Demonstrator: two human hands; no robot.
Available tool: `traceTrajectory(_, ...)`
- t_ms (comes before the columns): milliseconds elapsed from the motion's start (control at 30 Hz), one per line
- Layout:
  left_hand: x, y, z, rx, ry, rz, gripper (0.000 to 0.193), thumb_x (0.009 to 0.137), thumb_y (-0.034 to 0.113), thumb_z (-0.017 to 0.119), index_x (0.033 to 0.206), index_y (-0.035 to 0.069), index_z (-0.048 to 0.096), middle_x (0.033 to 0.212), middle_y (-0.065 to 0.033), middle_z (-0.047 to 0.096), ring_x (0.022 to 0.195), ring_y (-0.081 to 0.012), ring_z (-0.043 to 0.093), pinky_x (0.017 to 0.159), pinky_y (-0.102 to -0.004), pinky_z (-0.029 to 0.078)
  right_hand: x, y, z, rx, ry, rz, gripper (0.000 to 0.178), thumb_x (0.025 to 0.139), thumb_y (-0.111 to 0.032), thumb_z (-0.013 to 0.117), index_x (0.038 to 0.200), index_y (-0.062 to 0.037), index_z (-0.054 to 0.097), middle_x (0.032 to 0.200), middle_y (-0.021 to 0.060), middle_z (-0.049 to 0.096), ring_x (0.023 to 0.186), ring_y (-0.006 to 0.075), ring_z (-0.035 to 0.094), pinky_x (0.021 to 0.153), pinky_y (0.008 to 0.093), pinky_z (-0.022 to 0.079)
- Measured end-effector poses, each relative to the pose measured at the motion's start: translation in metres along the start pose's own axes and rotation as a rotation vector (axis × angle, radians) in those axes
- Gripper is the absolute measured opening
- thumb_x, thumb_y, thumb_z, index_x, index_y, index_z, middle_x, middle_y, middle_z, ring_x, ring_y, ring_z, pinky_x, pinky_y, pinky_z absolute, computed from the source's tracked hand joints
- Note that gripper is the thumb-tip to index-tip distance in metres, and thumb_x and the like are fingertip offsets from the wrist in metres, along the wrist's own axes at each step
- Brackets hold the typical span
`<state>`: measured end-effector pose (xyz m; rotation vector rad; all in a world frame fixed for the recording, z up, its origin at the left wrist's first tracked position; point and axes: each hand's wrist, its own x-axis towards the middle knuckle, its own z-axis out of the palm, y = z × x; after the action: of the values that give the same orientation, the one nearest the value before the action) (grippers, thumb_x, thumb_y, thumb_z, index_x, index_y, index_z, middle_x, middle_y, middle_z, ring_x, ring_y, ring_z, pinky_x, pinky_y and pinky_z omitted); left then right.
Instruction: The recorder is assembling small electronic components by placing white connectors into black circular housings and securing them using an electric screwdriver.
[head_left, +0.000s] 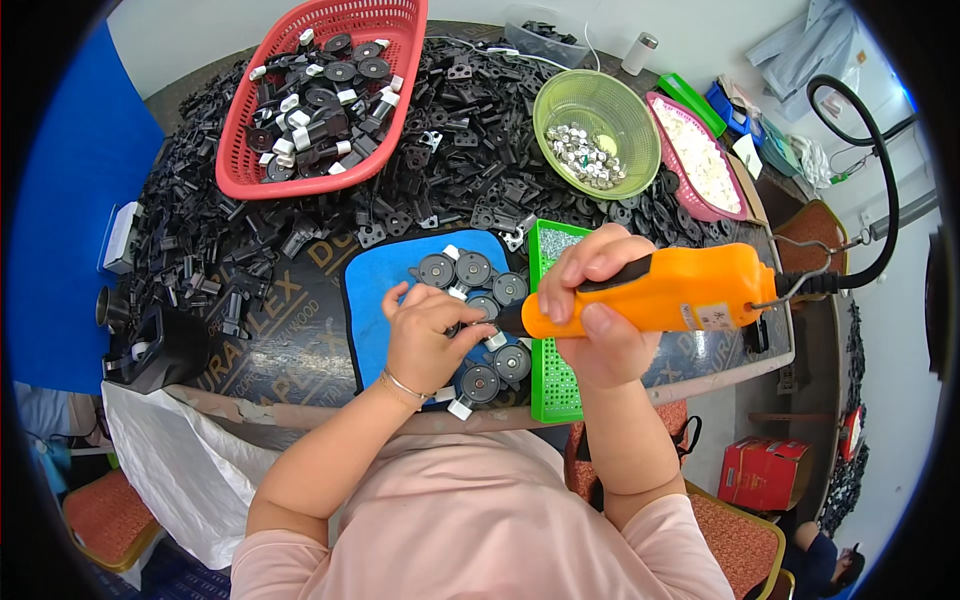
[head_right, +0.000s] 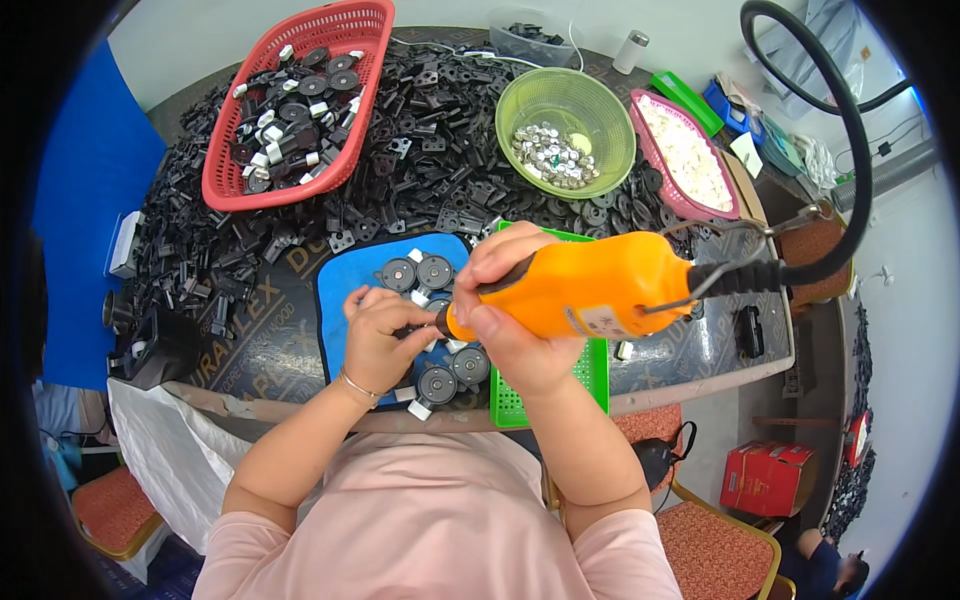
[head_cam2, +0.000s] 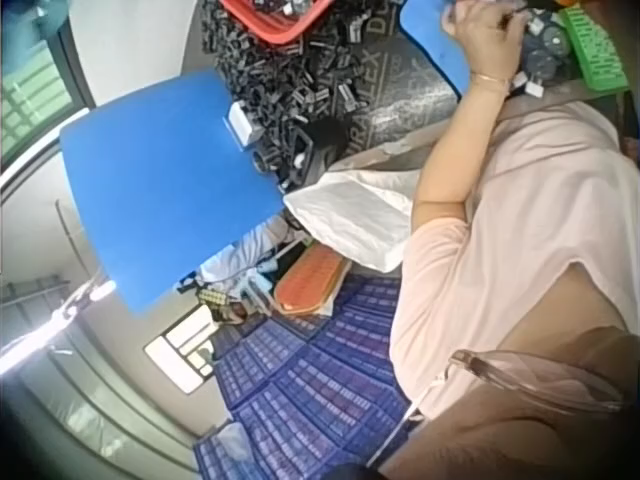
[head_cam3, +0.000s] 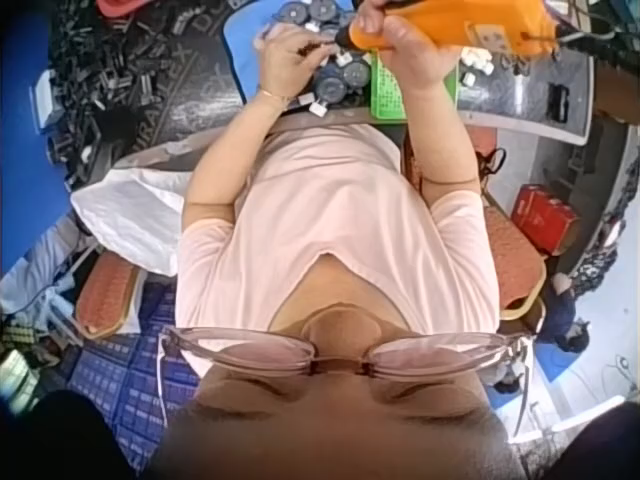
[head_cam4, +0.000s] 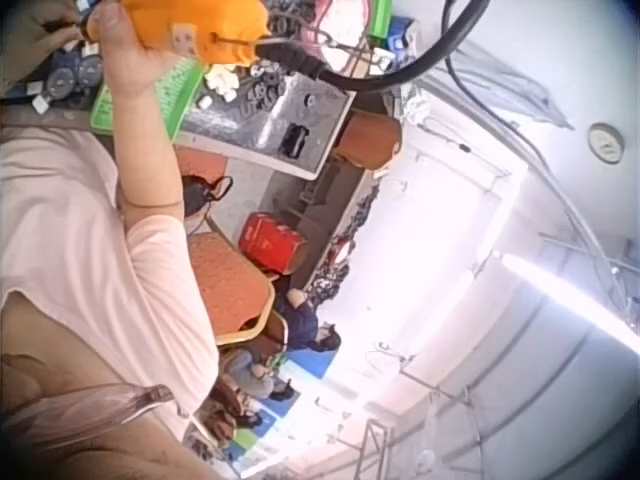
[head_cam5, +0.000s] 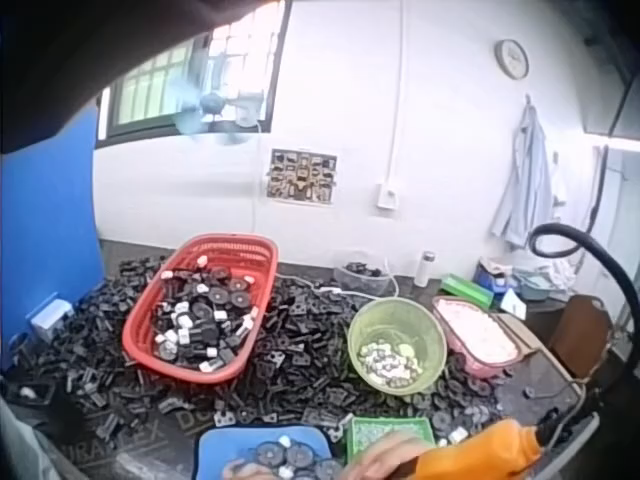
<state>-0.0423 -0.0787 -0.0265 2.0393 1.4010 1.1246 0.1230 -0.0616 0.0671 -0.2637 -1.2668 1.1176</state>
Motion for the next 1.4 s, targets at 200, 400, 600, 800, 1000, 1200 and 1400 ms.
traceTrajectory(200, -0.015, 0.034, -0.014, 0.301, -0.197, 0.178, 0.049, 0.066, 0.044, 0.073, 0.097, 0.007, 0.062, 0.099, -0.0056, 0.06, 0.098, -0.022, 0.052, 0.097, -0.0504, 0.025, 0.003, 0.022, -0.011, -0.168, 0.027, 0.006, 0.024, 0.076, -0.001, 0.061, 0.097, 0.0013, 0.051, 0.092, 0.0142, 0.051, 0.066, 0.0183, 0.056, 0.063, 0.0303, 0.048)
traceTrajectory(400, -0.027, 0.041, 0.002, 0.405, -0.358, 0.244, 0.084, 0.071, 0.06, 0.06, 0.121, -0.006, 0.051, 0.128, -0.0186, 0.049, 0.12, -0.0274, 0.044, 0.105, -0.0496, 0.024, 0.003, 0.043, -0.004, -0.157, 0.036, 0.071, 0.026, 0.072, 0.004, 0.063, 0.094, 0.0024, 0.051, 0.092, 0.0137, 0.05, 0.065, 0.0171, 0.057, 0.062, 0.0277, 0.049)
traceTrajectory(600, -0.028, 0.035, 0.006, 0.413, -0.379, 0.209, 0.087, 0.073, 0.063, 0.057, 0.123, -0.008, 0.05, 0.13, -0.0199, 0.048, 0.127, -0.0282, 0.039, 0.104, -0.0489, 0.025, 0.003, 0.046, 0.003, -0.243, 0.008, 0.132, 0.023, 0.071, 0.006, 0.062, 0.091, 0.0012, 0.052, 0.086, 0.0116, 0.052, 0.065, 0.0154, 0.056, 0.061, 0.0272, 0.05)
traceTrajectory(800, -0.026, 0.035, 0.003, 0.362, -0.474, 0.169, 0.089, 0.073, 0.063, 0.057, 0.124, -0.009, 0.048, 0.133, -0.0201, 0.045, 0.127, -0.0286, 0.039, 0.103, -0.0489, 0.026, 0.001, 0.051, 0.009, -0.238, -0.035, 0.157, 0.021, 0.071, 0.004, 0.063, 0.089, -0.0009, 0.053, 0.085, 0.0101, 0.052, 0.066, 0.0131, 0.055, 0.059, 0.0242, 0.049)
traceTrajectory(1000, -0.031, 0.032, 0.006, 0.367, -0.413, 0.185, 0.089, 0.072, 0.063, 0.059, 0.125, -0.008, 0.048, 0.134, -0.0194, 0.046, 0.127, -0.0272, 0.04, 0.101, -0.0473, 0.028, 0.011, 0.047, -0.005, -0.179, -0.099, 0.232, 0.022, 0.072, 0.001, 0.064, 0.09, -0.0027, 0.054, 0.088, 0.0108, 0.052, 0.067, 0.0139, 0.055, 0.063, 0.0268, 0.049)
traceTrajectory(1200, -0.028, 0.033, 0.005, 0.378, -0.408, 0.194, 0.087, 0.073, 0.063, 0.058, 0.124, -0.007, 0.049, 0.137, -0.0198, 0.044, 0.127, -0.0279, 0.04, 0.102, -0.0472, 0.025, 0.032, -0.012, -0.023, 0.014, -0.014, -0.006, 0.029, 0.074, -0.008, 0.066, 0.096, 0.0002, 0.05, 0.09, 0.0141, 0.05, 0.064, 0.0187, 0.056, 0.061, 0.0292, 0.048)
traceTrajectory(1400, -0.007, 0.03, -0.001, 0.29, -0.385, 0.214, 0.049, 0.074, 0.043, 0.067, 0.103, 0.005, 0.062, 0.114, -0.0108, 0.059, 0.105, -0.0259, 0.052, 0.094, -0.0463, 0.03, -0.011, -0.028, -0.074, -0.376, 0.213, 0.048, 0.025, 0.071, -0.001, 0.062, 0.093, 0.0014, 0.049, 0.09, 0.0134, 0.05, 0.061, 0.0188, 0.054, 0.058, 0.0292, 0.048)
